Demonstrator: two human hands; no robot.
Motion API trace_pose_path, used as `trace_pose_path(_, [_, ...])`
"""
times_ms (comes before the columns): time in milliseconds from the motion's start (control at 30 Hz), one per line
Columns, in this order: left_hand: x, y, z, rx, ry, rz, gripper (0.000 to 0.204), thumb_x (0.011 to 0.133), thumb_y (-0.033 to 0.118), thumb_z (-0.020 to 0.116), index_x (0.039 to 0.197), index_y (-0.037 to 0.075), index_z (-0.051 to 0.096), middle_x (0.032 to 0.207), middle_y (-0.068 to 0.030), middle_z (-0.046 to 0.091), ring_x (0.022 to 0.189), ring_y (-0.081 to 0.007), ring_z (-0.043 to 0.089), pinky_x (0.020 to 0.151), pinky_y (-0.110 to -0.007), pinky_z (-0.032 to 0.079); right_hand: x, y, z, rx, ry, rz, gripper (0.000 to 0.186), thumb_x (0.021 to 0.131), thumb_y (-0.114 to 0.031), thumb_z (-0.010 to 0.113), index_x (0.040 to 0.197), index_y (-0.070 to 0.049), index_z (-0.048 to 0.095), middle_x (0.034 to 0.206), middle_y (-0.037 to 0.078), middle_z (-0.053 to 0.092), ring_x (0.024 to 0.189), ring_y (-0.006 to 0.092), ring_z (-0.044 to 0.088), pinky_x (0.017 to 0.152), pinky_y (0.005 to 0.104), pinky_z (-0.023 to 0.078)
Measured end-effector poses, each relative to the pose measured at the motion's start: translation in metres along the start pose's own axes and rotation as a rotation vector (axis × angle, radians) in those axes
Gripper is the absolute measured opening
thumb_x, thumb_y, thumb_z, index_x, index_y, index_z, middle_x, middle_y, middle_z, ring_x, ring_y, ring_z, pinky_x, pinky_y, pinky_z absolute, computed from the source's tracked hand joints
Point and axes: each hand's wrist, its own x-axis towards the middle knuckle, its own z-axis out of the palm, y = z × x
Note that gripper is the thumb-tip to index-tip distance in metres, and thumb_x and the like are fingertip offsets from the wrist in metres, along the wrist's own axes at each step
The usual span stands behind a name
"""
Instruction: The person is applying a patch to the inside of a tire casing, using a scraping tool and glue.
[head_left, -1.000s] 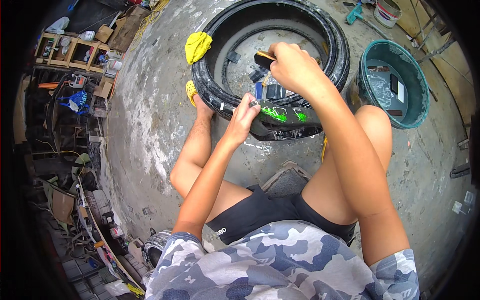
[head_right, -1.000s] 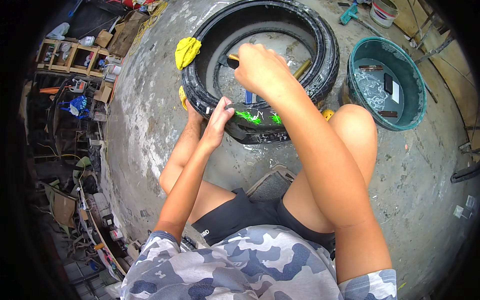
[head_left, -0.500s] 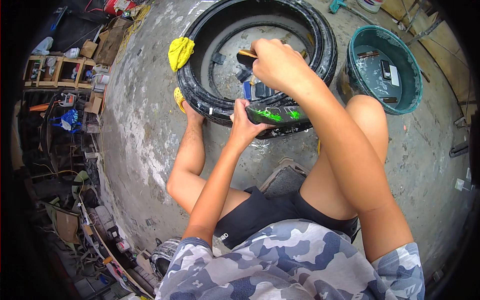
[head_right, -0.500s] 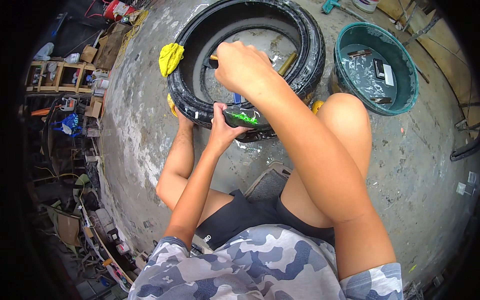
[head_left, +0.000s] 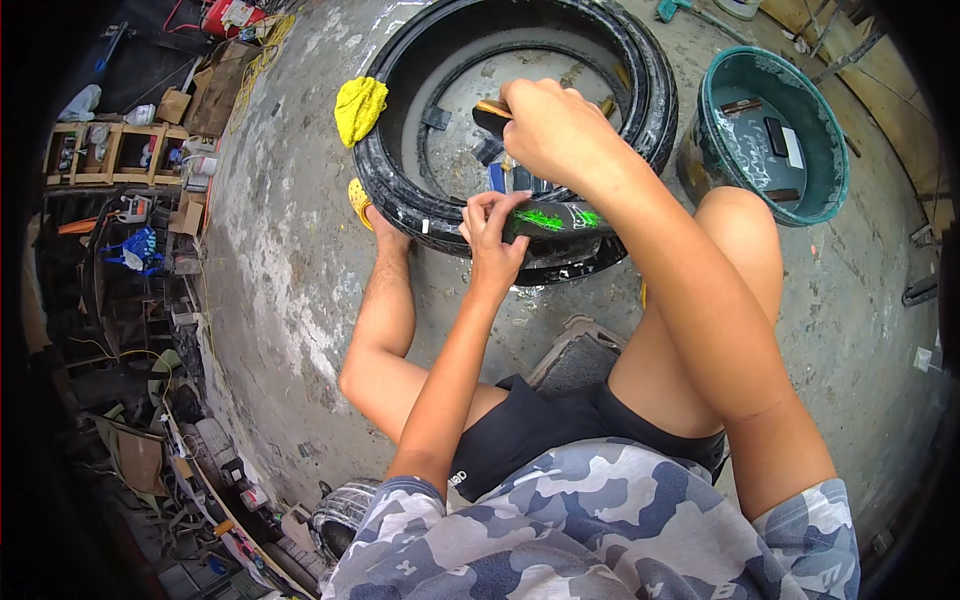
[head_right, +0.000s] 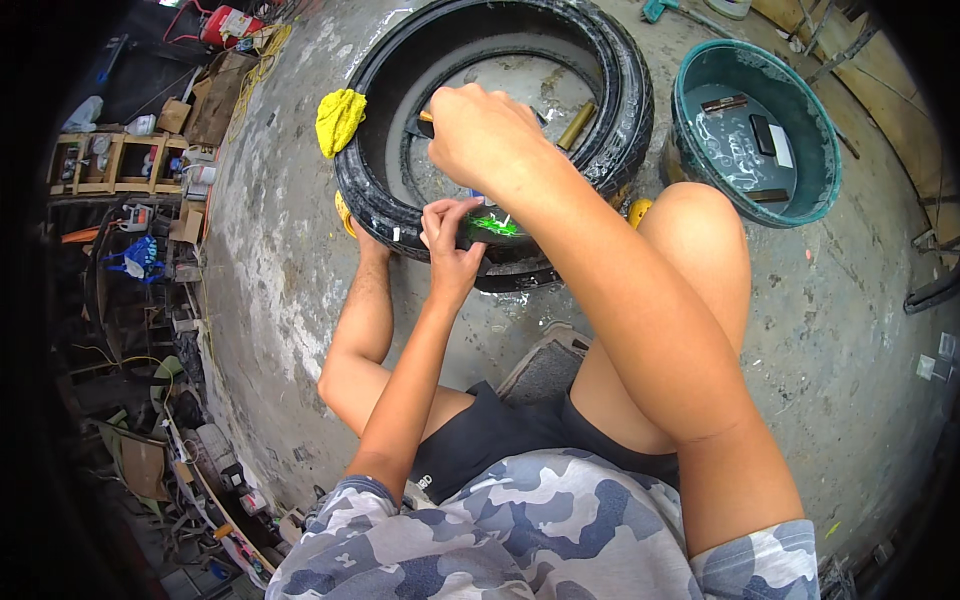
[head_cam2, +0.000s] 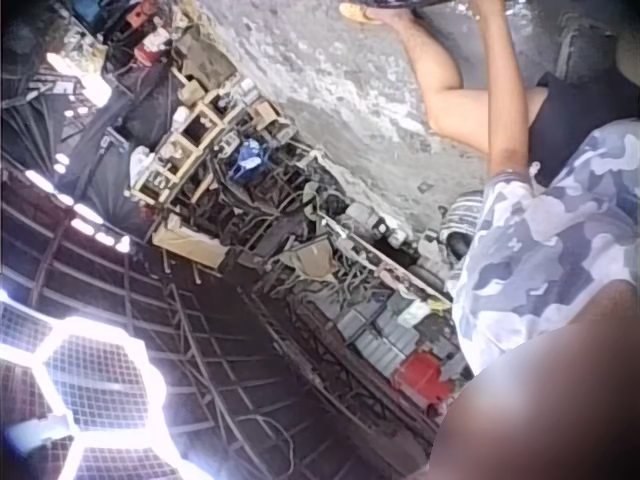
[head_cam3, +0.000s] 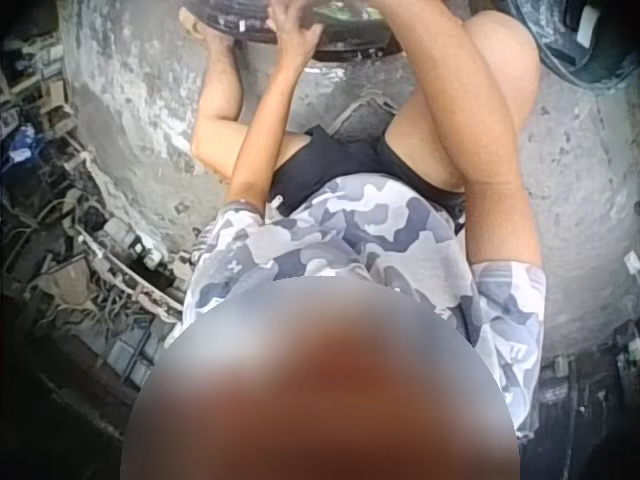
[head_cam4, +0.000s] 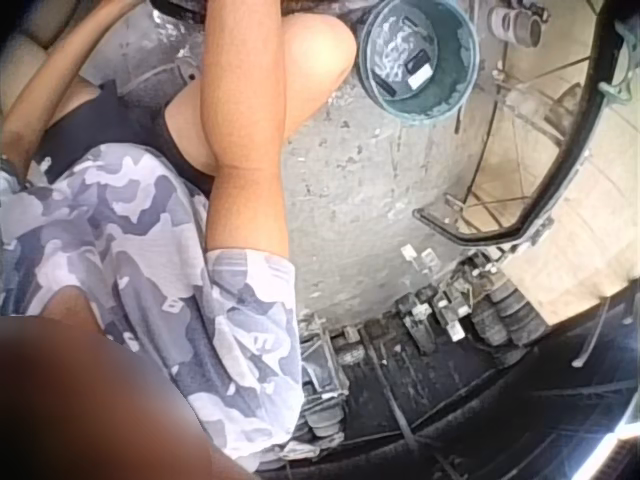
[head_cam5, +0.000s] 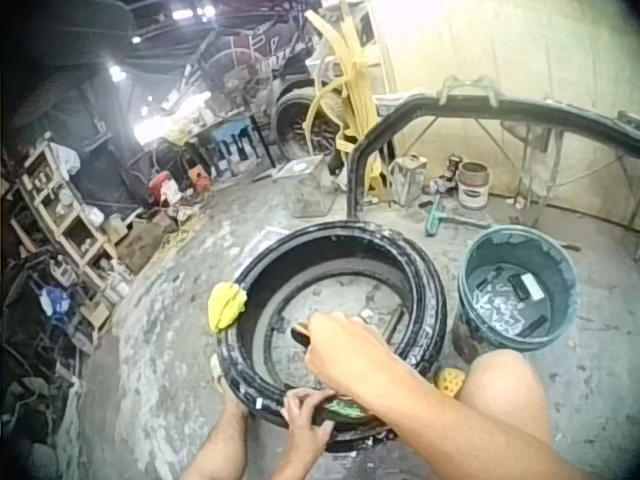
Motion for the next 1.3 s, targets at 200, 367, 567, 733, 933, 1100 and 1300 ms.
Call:
trace_pose_path(200, [-0.001,-0.004,0.008,0.074,0.068,0.116,0.045,0.061,-0.002,0.065,0.1,0.019,0.074,0.121,-0.0082,0.045,0.111,-0.0259,0.042,0.102,-0.04,0.032,0.0,-0.001,0.003,-0.014,-0.013,0.002,0.027,0.077,-0.009,0.062,0.1,0.002,0.071,0.101,0.028,0.069,0.098,0.0429,0.068,0.086,0.0488,0.055])
trace_pose_path(367, [0.003,-0.008,0.015,0.064,0.082,0.108,0.043,0.06,-0.002,0.065,0.097,0.017,0.074,0.12,-0.0085,0.045,0.108,-0.0261,0.043,0.101,-0.041,0.033,0.0,0.0,0.005,-0.019,-0.009,0.008,0.028,0.077,-0.01,0.062,0.1,0.002,0.07,0.101,0.027,0.069,0.097,0.0428,0.068,0.085,0.0484,0.055])
trace_pose_path(567, [0.007,0.003,0.02,0.151,0.035,0.109,0.042,0.06,-0.002,0.066,0.098,0.014,0.07,0.122,-0.0094,0.045,0.106,-0.0279,0.044,0.099,-0.043,0.034,0.001,0.001,0.005,-0.013,-0.022,0.013,0.027,0.076,-0.008,0.061,0.098,0.004,0.07,0.099,0.028,0.069,0.096,0.0422,0.069,0.085,0.048,0.055])
trace_pose_path(733, [0.005,0.002,0.02,0.224,-0.013,0.101,0.055,0.064,-0.003,0.07,0.108,0.03,0.072,0.122,-0.0043,0.046,0.109,-0.0271,0.043,0.1,-0.043,0.032,0.002,0.0,0.004,-0.013,-0.041,0.019,0.026,0.077,-0.008,0.061,0.097,0.005,0.07,0.098,0.028,0.069,0.096,0.0422,0.069,0.085,0.0482,0.055])
trace_pose_path(933, [-0.001,-0.012,0.016,0.152,0.054,0.008,0.051,0.062,-0.007,0.067,0.102,0.024,0.071,0.118,-0.0073,0.046,0.108,-0.0289,0.044,0.099,-0.043,0.034,-0.003,0.007,-0.006,-0.127,-0.1,0.001,0.025,0.081,-0.011,0.062,0.099,0.003,0.07,0.101,0.026,0.069,0.098,0.0397,0.068,0.085,0.0467,0.055])
trace_pose_path(1100, [-0.016,-0.042,0.011,0.01,0.19,-0.092,0.046,0.062,-0.01,0.059,0.105,0.007,0.055,0.114,-0.0138,0.045,0.113,-0.0322,0.045,0.101,-0.041,0.037,-0.014,0.017,0.0,-0.393,-0.635,-0.064,0.034,0.084,-0.025,0.072,0.109,-0.002,0.071,0.112,0.019,0.07,0.103,0.0342,0.068,0.087,0.0436,0.056])
trace_pose_path(1300, [-0.023,-0.056,0.008,-0.137,0.107,-0.331,0.059,0.066,-0.001,0.069,0.122,0.007,0.052,0.113,-0.0107,0.058,0.116,-0.0306,0.054,0.101,-0.04,0.039,-0.065,0.015,0.077,-0.521,-0.836,-0.071,0.063,0.087,-0.017,0.056,0.144,0.004,0.039,0.116,0.015,0.071,0.099,0.0268,0.071,0.083,0.0441,0.054])
